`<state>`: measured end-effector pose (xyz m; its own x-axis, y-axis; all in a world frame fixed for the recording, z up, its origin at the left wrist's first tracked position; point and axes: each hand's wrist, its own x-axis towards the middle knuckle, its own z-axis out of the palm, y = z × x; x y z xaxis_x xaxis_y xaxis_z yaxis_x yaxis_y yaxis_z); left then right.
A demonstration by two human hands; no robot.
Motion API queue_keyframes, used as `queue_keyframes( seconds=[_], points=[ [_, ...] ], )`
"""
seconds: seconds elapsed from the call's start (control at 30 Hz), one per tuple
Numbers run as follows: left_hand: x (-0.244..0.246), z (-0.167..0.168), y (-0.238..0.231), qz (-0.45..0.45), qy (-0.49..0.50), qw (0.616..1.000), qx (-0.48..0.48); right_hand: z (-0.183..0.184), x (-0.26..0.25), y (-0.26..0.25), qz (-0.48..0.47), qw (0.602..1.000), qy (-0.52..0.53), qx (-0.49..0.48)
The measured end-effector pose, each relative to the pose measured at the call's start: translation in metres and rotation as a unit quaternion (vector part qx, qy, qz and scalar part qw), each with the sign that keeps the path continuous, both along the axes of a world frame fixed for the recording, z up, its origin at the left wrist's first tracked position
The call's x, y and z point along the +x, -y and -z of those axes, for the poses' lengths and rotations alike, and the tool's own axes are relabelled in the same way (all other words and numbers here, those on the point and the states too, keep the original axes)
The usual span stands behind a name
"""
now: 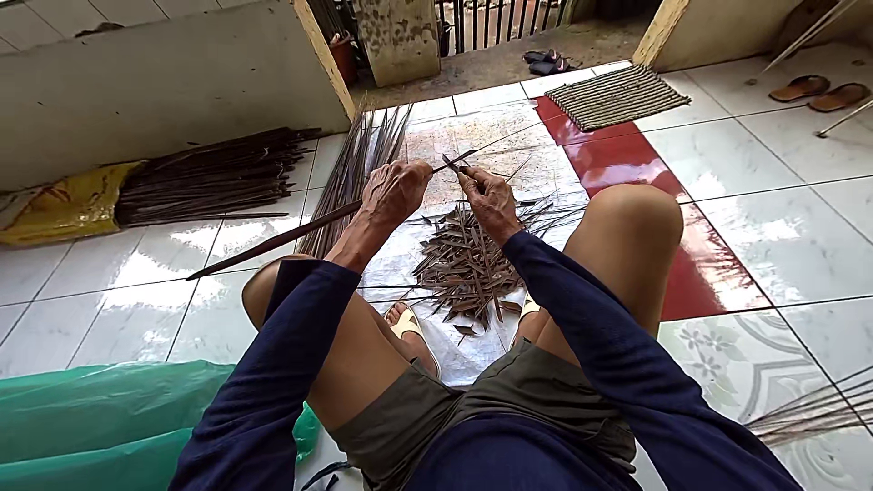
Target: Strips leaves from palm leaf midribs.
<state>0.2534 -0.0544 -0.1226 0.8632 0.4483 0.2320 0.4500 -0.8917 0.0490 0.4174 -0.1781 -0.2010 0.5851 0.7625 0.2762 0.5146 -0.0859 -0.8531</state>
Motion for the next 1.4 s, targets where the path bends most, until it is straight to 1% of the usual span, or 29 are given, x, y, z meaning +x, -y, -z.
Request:
queue_keyframes(
  seconds=[0.1,0.2,0.33,0.47,0.57,0.63,0.7,0.77,0.87,0.97,1.17,1.4],
  points=[
    [-0.002,-0.002,0.0,0.015,0.007,1.0,-0.014,-0.003,-0.002,0.002,0.011,1.0,0.009,-0.008],
    [-0.006,-0.005,0.001,0.021,0.015,0.999,-0.048,-0.001,-0.002,0.002,0.02,1.0,0.016,-0.014],
    [-0.012,-0.008,-0.001,0.025,0.015,0.997,-0.077,0.005,0.004,-0.001,0.037,0.999,-0.01,-0.018],
    [-0.023,-0.008,-0.008,0.017,0.013,0.997,-0.08,0.008,0.023,-0.003,0.084,0.995,-0.036,-0.035],
    [-0.032,-0.006,-0.014,0.0,0.019,0.997,-0.074,0.007,0.032,0.0,0.11,0.993,-0.044,-0.013],
    [-0.035,-0.005,-0.014,-0.015,0.012,0.999,-0.051,0.002,0.026,0.005,0.075,0.996,-0.054,0.002],
    [-0.035,-0.003,-0.012,-0.024,-0.003,1.0,-0.019,-0.003,0.016,0.007,0.013,0.997,-0.07,0.009],
    [-0.033,0.001,-0.008,-0.02,-0.01,1.0,0.012,-0.005,0.006,0.007,-0.039,0.997,-0.071,0.008],
    [-0.029,0.0,-0.002,-0.005,-0.012,0.999,0.04,-0.006,-0.003,0.005,-0.079,0.994,-0.07,-0.006],
    [-0.027,-0.002,0.001,0.004,-0.017,0.998,0.058,-0.003,-0.002,0.002,-0.084,0.995,-0.058,-0.02],
    [-0.028,-0.002,0.004,0.002,-0.036,0.997,0.069,-0.005,-0.002,0.004,-0.05,0.997,-0.026,-0.054],
    [-0.027,-0.001,0.002,0.001,-0.038,0.998,0.053,0.003,0.007,-0.002,-0.014,0.997,-0.045,-0.067]
  ],
)
